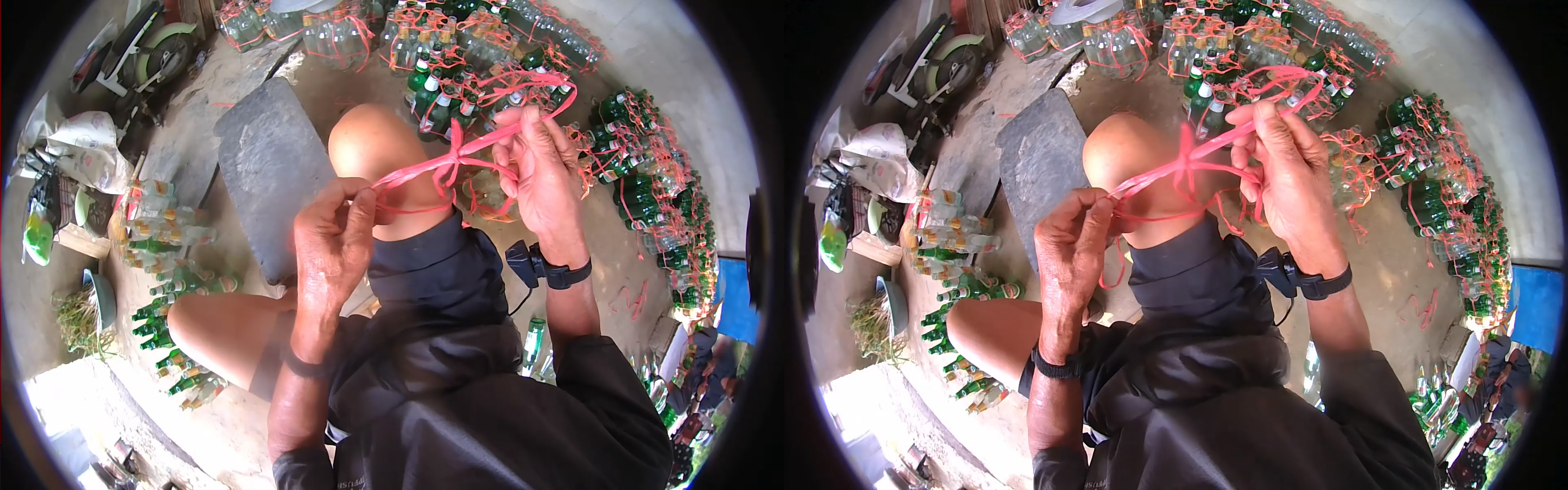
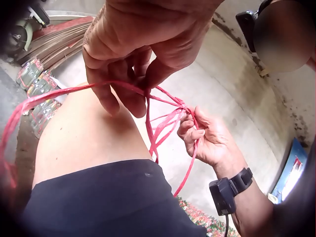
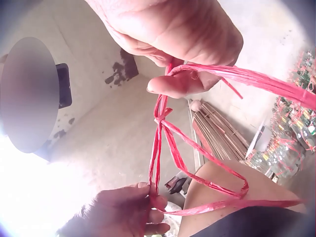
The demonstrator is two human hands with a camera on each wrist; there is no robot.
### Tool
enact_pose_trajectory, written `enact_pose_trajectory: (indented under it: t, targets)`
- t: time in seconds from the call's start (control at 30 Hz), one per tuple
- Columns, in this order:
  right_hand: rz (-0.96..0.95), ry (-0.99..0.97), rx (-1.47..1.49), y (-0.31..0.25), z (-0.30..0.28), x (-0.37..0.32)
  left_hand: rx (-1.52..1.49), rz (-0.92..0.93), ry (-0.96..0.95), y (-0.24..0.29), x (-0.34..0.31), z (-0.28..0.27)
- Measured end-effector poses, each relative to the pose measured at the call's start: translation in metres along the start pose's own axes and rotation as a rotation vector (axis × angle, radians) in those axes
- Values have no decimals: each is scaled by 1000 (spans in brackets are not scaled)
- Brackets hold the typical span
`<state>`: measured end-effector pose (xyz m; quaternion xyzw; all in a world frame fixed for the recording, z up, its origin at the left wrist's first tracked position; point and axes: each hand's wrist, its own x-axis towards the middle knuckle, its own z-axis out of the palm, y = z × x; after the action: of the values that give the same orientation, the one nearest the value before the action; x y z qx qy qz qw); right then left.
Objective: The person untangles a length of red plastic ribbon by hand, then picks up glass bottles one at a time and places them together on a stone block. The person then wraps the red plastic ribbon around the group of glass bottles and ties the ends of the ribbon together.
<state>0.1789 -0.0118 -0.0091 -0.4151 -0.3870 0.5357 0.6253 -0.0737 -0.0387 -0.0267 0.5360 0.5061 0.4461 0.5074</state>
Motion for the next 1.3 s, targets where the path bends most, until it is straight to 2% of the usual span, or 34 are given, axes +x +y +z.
enact_pose_trajectory:
  t: [0.13,0.57,0.63,1.03,1.17,1.3]
  targets:
    - [24,50,12,-1,-2,1,-112,6,46,-2,-2,4]
    - [-21,126,27,-1,-17,8,-31,-36,84,-2,-8,-3]
    - [-6,184,51,-3,-20,10,-42,-43,128,-7,-8,-5]
    - [-49,233,87,1,-56,19,-199,-128,261,-4,-7,-11]
    - [-44,245,104,1,-66,20,-192,-133,244,-8,-7,-14]
    - [-71,267,50,1,-71,21,-218,-95,308,-16,-4,-13]
